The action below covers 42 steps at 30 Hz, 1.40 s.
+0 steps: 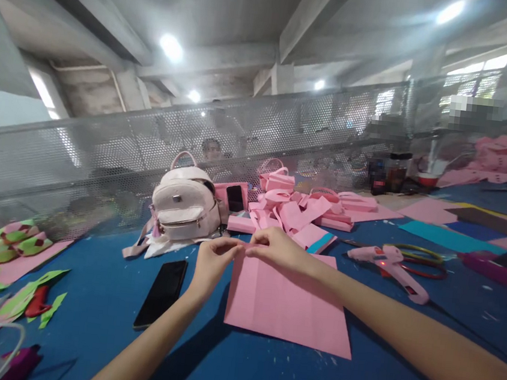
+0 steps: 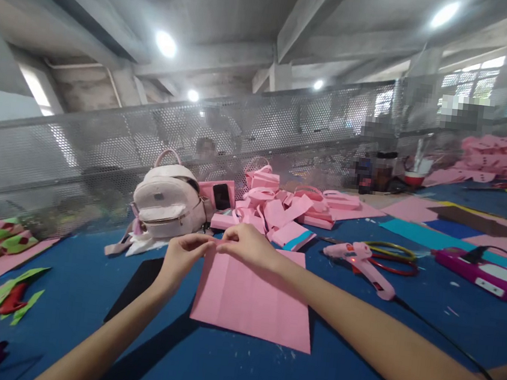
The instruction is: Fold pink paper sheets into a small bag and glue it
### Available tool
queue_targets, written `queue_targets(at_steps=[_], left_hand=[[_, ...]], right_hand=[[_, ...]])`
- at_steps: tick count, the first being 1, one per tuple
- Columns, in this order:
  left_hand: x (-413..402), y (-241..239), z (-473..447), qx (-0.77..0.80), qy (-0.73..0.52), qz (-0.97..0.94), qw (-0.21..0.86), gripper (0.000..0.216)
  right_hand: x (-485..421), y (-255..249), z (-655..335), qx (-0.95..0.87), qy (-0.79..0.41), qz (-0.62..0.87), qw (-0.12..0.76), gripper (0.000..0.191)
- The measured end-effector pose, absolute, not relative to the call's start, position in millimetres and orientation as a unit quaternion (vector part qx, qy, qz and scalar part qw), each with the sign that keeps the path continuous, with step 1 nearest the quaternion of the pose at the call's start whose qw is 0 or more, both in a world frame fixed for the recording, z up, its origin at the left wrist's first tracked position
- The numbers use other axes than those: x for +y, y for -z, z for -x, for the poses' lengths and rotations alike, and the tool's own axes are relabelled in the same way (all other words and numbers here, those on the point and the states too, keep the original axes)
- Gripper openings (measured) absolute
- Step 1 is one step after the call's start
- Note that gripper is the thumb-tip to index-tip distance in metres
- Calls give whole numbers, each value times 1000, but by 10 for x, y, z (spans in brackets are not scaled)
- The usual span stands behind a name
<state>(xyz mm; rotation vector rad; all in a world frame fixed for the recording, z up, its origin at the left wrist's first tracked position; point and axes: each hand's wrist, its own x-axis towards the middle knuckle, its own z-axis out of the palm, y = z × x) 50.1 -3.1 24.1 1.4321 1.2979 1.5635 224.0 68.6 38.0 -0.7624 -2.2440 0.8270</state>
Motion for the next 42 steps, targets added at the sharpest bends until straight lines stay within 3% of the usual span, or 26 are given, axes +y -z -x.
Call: queue_targets(at_steps=[8, 21, 27, 34, 42], left_hand=[[55, -128, -397, 513, -600, -489, 372, 40], [45, -119, -416, 515, -602, -489, 366, 33], [18, -94, -463, 522, -596, -484, 371, 33], [76, -80, -406, 524, -606, -452, 393, 40], [127, -115, -317, 506, -643, -410, 404, 43]], right_hand=[[813, -320, -2092, -810, -423, 230, 335, 21], [816, -270, -2077, -788, -436, 229, 369, 15], [832, -307, -2099, -761, -409, 237, 444, 12], [1112, -385, -2299, -688, -366, 285, 558, 24], [1283, -290, -2369, -638, -362, 314, 603, 38]])
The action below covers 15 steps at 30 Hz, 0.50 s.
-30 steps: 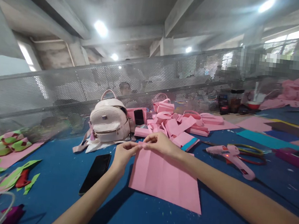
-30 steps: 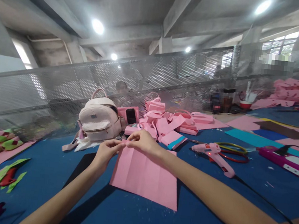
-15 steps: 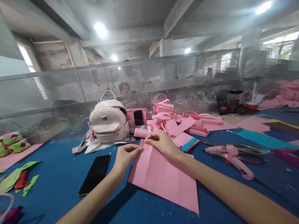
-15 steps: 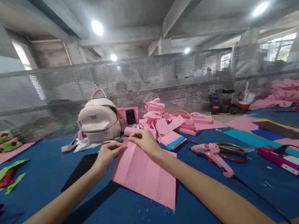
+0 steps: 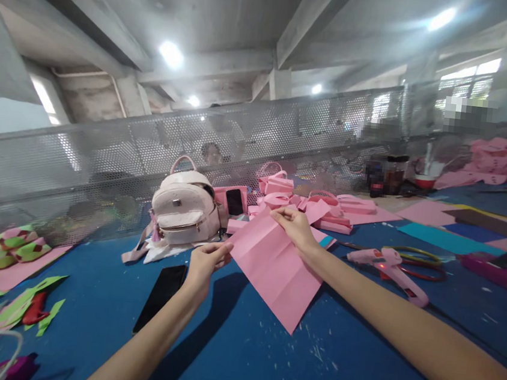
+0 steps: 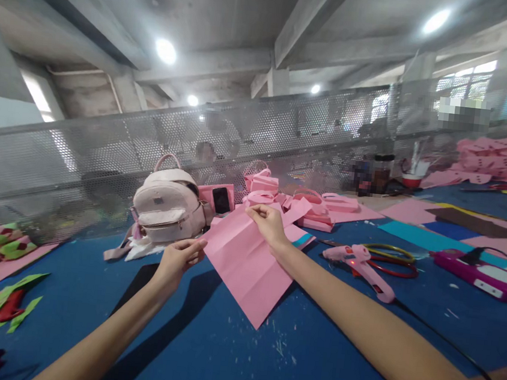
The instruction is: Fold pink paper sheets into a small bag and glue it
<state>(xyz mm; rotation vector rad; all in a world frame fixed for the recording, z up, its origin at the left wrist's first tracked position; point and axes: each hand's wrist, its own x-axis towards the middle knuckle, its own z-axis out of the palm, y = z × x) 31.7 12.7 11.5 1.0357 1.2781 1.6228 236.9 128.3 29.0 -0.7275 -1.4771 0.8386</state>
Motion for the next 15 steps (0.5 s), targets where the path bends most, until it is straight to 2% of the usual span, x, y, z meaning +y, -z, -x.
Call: queue_targets(at_steps=[7, 15], left_hand=[[146, -134, -284, 504, -664, -421, 358, 37], [159, -164, -142, 519, -632, -447, 362, 36]], right_hand=[[1284, -252, -2355, -641, -366, 320, 593, 46], [1235, -259, -2369, -673, -373, 295, 566, 35]])
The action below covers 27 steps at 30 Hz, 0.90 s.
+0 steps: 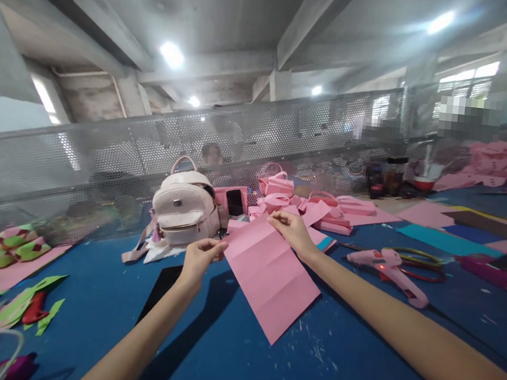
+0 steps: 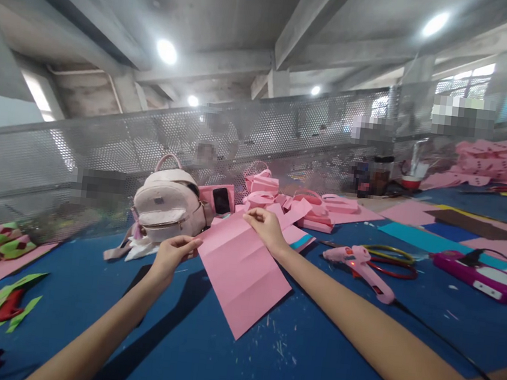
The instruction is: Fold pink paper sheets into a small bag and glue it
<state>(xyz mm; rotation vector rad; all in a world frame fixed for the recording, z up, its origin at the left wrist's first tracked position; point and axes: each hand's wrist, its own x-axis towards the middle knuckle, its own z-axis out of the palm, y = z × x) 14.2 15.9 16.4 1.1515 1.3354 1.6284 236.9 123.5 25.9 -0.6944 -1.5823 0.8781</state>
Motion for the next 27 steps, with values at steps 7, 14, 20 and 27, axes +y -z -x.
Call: queue_targets(at_steps=[7, 14, 20, 27], left_hand=[[165, -166, -123, 527, -613, -455, 374, 36], [151, -190, -128, 535, -601, -458, 378, 38], [177, -171, -96, 539, -593, -461, 382, 40], [189, -148, -64, 540, -575, -485, 377, 39]], right_hand=[[1217, -259, -2372, -693, -371, 286, 548, 37], [1232, -222, -2371, -702, -361, 293, 539, 37], [1288, -158, -2386, -704, -342, 317, 535, 42], [1230, -194, -2366, -738, -272, 308, 535, 25]])
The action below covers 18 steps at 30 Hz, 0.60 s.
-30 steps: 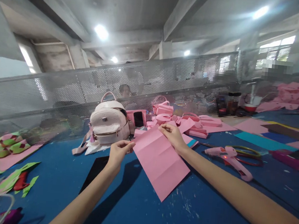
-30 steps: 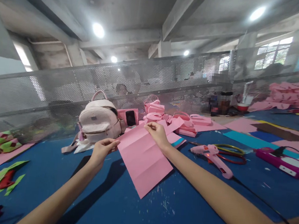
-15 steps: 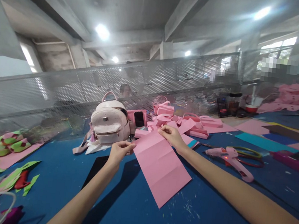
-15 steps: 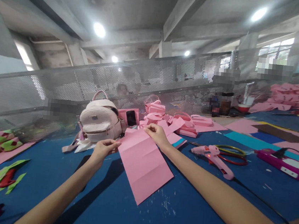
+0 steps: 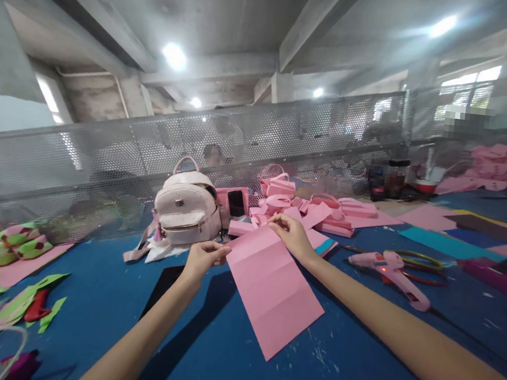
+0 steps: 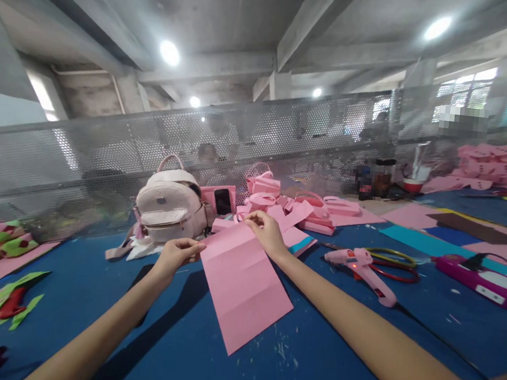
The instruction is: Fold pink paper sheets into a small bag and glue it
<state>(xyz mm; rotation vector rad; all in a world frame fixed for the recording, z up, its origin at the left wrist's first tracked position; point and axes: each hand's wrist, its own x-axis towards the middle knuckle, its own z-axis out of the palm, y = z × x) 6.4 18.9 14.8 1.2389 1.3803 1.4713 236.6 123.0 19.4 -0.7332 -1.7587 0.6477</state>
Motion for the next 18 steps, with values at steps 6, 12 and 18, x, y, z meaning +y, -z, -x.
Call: queue_targets(at_steps=[6, 12, 18], left_hand=[[136, -175, -134, 533, -561, -520, 363, 35], [83, -207, -291, 509, -554, -547, 367, 32], [60, -211, -330, 512, -568, -528, 370, 29]], right_hand=[[882, -304, -2277, -814, -185, 279, 475, 4], [613, -354, -2068, -870, -154, 242, 402, 10], [619, -388, -1938, -884, -178, 243, 359, 5]])
